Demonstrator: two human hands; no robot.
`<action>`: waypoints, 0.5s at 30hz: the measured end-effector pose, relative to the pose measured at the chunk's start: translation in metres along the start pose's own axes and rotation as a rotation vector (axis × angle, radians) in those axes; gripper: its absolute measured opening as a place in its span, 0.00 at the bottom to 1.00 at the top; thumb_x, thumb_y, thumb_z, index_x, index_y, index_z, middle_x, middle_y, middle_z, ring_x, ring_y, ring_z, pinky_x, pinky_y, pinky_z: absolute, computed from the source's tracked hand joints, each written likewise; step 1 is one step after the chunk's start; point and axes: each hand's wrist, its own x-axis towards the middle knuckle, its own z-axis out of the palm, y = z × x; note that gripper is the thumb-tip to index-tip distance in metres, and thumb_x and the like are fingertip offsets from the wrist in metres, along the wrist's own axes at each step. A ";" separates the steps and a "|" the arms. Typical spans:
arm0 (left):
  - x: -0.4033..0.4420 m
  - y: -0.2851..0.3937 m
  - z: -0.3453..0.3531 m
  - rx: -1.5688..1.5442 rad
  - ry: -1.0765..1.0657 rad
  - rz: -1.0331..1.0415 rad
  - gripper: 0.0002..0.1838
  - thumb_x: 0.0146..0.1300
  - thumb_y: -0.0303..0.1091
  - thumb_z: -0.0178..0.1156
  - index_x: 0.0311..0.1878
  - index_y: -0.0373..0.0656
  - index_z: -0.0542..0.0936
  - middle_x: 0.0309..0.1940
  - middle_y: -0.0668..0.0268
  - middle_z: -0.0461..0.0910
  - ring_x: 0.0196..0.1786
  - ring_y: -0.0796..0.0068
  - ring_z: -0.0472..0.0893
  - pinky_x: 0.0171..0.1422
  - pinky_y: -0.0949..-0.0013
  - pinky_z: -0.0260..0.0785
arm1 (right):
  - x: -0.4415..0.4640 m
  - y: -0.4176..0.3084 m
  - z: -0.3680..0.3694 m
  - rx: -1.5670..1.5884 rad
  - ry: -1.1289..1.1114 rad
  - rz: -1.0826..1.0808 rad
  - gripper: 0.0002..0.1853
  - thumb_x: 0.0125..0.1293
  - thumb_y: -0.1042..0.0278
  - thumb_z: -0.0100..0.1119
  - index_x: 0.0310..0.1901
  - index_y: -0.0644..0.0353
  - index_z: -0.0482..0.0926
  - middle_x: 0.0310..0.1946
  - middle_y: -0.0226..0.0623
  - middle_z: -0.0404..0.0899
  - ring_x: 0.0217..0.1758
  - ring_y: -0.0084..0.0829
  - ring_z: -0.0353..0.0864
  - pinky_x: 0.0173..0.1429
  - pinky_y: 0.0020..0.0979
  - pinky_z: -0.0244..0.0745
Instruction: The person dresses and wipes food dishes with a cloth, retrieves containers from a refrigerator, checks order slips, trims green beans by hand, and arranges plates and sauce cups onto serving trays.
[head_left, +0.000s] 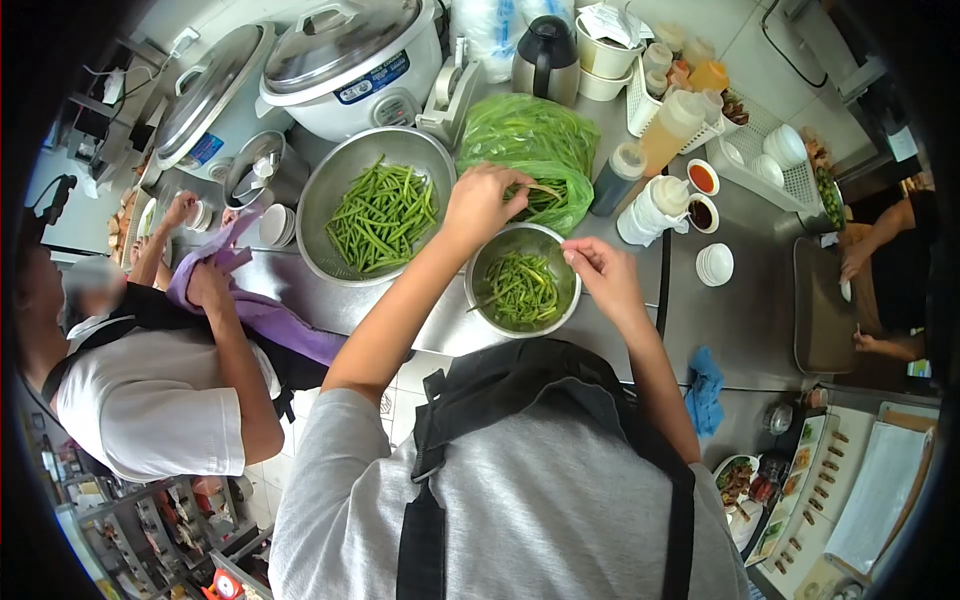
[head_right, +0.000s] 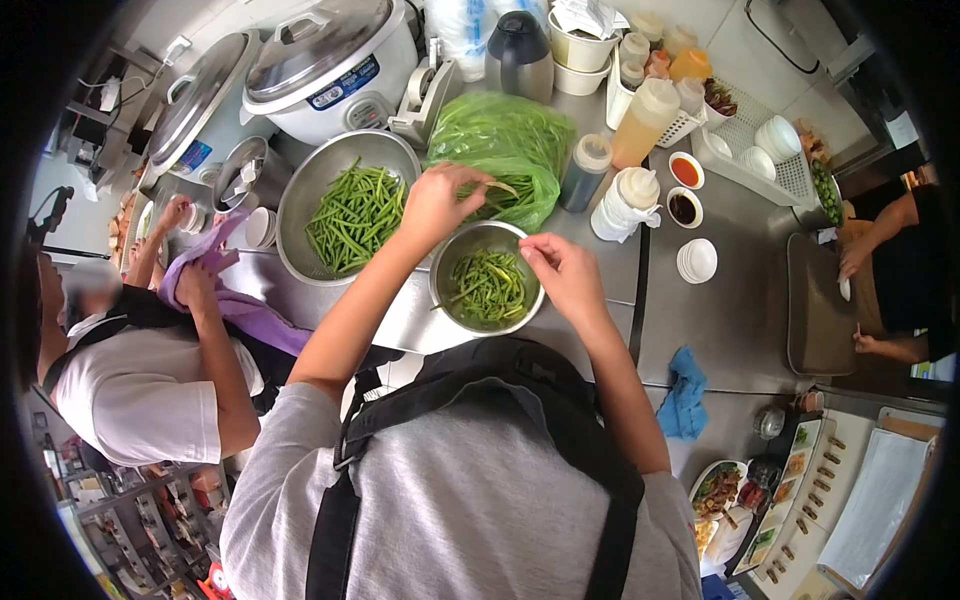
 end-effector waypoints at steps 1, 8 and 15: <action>-0.002 0.010 -0.009 -0.075 -0.020 -0.048 0.08 0.54 0.33 0.64 0.38 0.46 0.86 0.34 0.61 0.83 0.40 0.59 0.79 0.46 0.60 0.72 | 0.002 0.003 0.003 0.045 0.027 -0.018 0.10 0.66 0.67 0.60 0.45 0.61 0.82 0.29 0.31 0.83 0.30 0.18 0.78 0.36 0.22 0.72; -0.011 0.035 -0.031 -0.336 -0.040 0.154 0.15 0.53 0.26 0.66 0.46 0.50 0.86 0.34 0.62 0.83 0.40 0.62 0.80 0.49 0.62 0.72 | 0.014 -0.030 -0.016 0.108 0.094 0.019 0.15 0.72 0.59 0.51 0.48 0.60 0.81 0.34 0.30 0.82 0.36 0.19 0.78 0.42 0.22 0.72; -0.013 0.052 -0.033 -0.313 -0.081 0.228 0.22 0.47 0.28 0.69 0.50 0.49 0.84 0.33 0.67 0.83 0.39 0.64 0.79 0.49 0.62 0.72 | 0.020 -0.031 -0.022 0.126 -0.324 0.048 0.14 0.71 0.62 0.52 0.45 0.64 0.80 0.35 0.29 0.81 0.37 0.18 0.78 0.45 0.22 0.73</action>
